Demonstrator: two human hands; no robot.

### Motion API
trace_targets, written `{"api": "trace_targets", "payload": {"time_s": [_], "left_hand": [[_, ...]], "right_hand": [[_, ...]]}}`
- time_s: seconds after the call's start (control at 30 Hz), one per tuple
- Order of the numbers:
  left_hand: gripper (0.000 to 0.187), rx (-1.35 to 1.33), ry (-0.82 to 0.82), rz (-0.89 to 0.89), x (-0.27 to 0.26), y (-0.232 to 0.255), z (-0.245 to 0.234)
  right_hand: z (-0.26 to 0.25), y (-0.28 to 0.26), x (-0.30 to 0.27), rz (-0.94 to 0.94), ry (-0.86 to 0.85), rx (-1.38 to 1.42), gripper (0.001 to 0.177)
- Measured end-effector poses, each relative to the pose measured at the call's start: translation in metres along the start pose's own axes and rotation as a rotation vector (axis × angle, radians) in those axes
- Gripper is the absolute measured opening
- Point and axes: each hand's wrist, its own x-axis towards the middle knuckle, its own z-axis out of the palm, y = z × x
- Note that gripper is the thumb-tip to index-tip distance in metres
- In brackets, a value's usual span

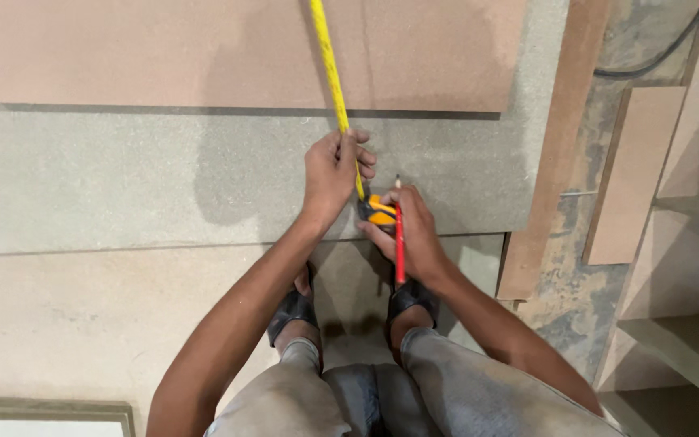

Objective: The person measures and marks a large wooden board with a tape measure and pencil, then uses a green circular saw to cut the board along the marked line. The person handles the cut pieces and places them on the floor.

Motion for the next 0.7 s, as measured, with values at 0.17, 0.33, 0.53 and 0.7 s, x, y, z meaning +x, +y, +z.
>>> {"api": "trace_targets", "payload": {"time_s": [0.17,0.33,0.53,0.7], "left_hand": [[0.042,0.310,0.014,0.074,0.008,0.005,-0.014],[0.047,0.483,0.065,0.152,0.031,0.021,-0.019],[0.047,0.545,0.104,0.140,0.070,0.052,-0.023],[0.046,0.542,0.115,0.136,0.077,0.053,-0.030]], "right_hand": [[0.030,-0.010,0.019,-0.023,0.143,0.041,0.052],[0.030,-0.022,0.048,0.033,0.164,0.101,0.047],[0.022,-0.032,0.092,0.062,0.166,0.109,0.046],[0.024,-0.033,0.104,0.095,0.127,0.113,0.046]]}}
